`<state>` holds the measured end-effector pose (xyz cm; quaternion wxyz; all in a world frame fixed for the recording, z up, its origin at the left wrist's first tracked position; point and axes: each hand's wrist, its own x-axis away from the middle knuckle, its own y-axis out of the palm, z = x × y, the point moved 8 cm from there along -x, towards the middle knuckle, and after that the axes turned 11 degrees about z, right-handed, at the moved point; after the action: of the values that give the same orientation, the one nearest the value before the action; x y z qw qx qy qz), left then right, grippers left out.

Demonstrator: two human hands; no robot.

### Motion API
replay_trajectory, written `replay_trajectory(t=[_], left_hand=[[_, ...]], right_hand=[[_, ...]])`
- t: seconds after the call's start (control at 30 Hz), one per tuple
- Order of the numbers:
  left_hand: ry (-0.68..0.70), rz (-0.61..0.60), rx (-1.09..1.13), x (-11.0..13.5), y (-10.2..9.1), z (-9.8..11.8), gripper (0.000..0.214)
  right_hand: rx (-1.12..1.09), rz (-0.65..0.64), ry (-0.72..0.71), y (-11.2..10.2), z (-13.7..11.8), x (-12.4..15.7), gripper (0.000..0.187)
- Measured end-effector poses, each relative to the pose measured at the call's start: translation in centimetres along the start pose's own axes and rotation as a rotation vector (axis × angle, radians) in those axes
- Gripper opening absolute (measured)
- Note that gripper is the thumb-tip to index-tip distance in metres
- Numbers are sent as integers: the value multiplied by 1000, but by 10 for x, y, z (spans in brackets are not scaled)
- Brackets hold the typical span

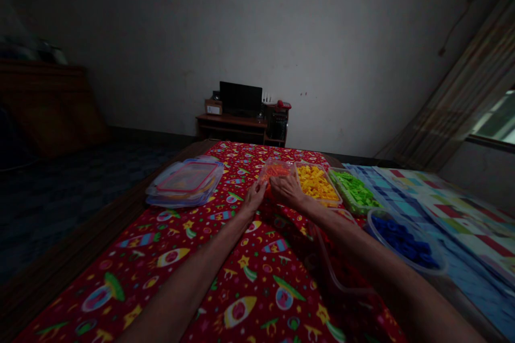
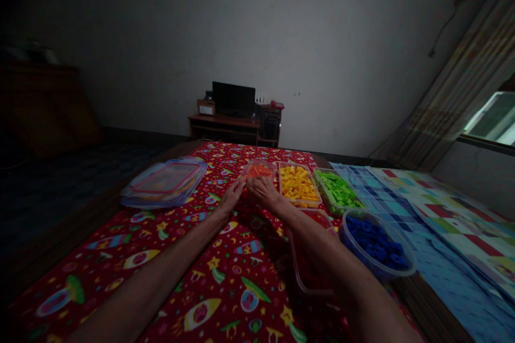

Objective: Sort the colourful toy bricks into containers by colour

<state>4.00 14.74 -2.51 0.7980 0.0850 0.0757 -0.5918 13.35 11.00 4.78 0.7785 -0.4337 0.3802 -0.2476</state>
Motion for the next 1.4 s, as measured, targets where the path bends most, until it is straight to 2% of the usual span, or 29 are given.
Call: replay_trajectory(t=[0.2,0.27,0.4,0.6,0.67,0.77,0.83,0.87,0.93,1.0,1.1,1.23,1.3,1.4], left_hand=[[-13,62,-18,-4,-4,-10,30],[-8,84,-24,-4,-6,-10,32],[-6,98,-37,-4,-5,-7,38],[-8,104,-95,-2,-7,-3,32],[29,136,-126,-1,-13,6,35],[196,259,-167,-2,-28,41,45],[263,262,-94,-3,-32,65,49],[249,213,-15,-4,-32,75,49],[178,53,152,-5,-26,91,50],[140,-72,231,-2,-24,107,52],[202,-151,109,8,-31,126,43],[216,-327,-130,18,-38,130,29],[197,-293,-170,9,-55,130,27],[134,-72,-133,-22,-103,132,23]], right_hand=[[-53,70,108,-11,7,-2,28],[-49,111,189,-16,15,2,28],[-42,261,457,-34,50,22,23],[-172,530,630,-70,107,50,21],[-291,659,747,-84,130,57,22],[-631,823,851,-98,149,61,25],[-842,818,815,-104,148,55,27],[-888,787,773,-107,143,51,28],[-847,715,672,-117,131,45,28],[-717,661,589,-125,119,43,27],[-603,604,538,-128,108,41,27],[-763,527,526,-116,100,34,32],[-824,513,521,-112,97,33,34],[-738,539,511,-116,94,42,33]])
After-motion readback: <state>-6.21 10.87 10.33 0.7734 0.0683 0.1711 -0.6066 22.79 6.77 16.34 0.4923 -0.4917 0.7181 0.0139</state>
